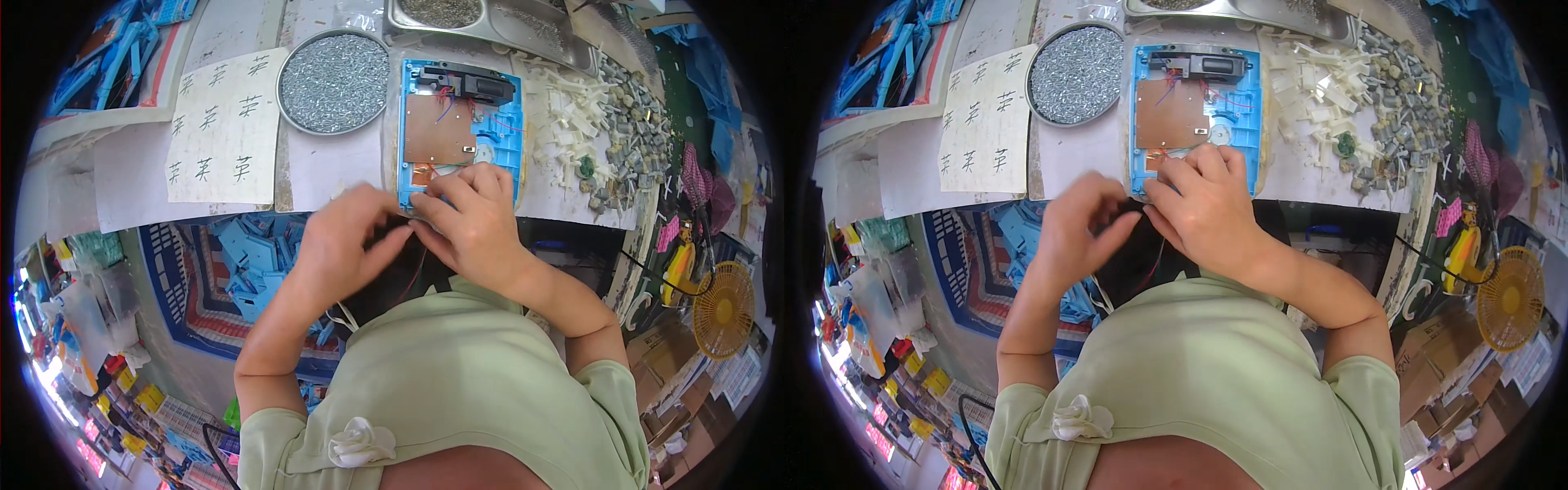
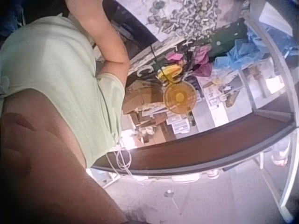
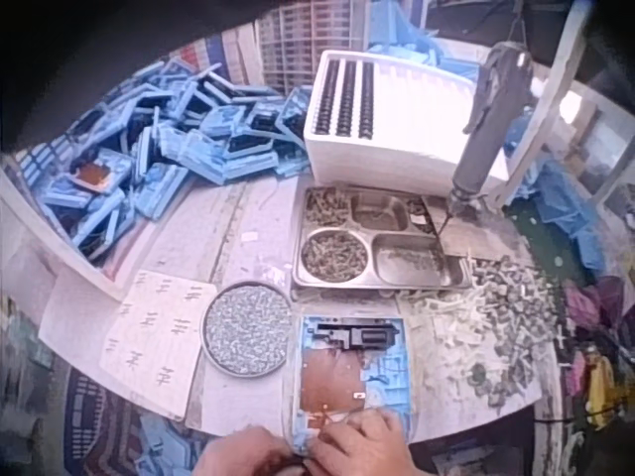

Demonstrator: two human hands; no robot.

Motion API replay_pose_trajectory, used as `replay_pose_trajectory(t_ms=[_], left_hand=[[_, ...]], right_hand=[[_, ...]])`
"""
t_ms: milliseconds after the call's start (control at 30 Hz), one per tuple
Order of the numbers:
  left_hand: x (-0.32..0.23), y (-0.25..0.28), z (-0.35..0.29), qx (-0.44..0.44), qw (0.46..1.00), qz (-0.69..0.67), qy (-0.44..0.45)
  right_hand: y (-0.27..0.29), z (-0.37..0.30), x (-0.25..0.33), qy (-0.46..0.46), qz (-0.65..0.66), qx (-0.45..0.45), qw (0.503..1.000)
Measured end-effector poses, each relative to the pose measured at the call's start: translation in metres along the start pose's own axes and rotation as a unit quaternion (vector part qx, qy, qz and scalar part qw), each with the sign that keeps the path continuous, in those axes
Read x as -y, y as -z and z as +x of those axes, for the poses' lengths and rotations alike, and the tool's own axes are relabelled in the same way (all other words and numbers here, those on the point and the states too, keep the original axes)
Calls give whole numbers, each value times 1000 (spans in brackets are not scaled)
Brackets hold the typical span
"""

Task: Assembling and soldering components of a blue electronic toy or device at a workbench.

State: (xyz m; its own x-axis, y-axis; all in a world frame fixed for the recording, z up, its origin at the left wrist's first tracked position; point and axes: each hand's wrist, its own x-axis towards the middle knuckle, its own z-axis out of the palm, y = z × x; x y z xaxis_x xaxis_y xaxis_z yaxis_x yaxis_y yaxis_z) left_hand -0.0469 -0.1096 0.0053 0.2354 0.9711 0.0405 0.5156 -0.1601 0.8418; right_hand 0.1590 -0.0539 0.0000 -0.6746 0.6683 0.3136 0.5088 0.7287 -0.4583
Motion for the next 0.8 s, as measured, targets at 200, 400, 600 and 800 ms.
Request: replay_pose_trajectory(t_ms=[200,400,600,800], left_hand=[[25,-17,12,-64,997,-2,-47],[26,-18,13,-65,997,-7,-48],[27,-17,11,-56,998,7,-33],[29,-19,10,-58,998,0,-36]], right_hand=[[54,10,-49,-275,174,18,945],[73,40,-57,-248,102,163,949],[57,36,-34,-202,-75,199,956],[47,29,-30,-243,0,163,956]])
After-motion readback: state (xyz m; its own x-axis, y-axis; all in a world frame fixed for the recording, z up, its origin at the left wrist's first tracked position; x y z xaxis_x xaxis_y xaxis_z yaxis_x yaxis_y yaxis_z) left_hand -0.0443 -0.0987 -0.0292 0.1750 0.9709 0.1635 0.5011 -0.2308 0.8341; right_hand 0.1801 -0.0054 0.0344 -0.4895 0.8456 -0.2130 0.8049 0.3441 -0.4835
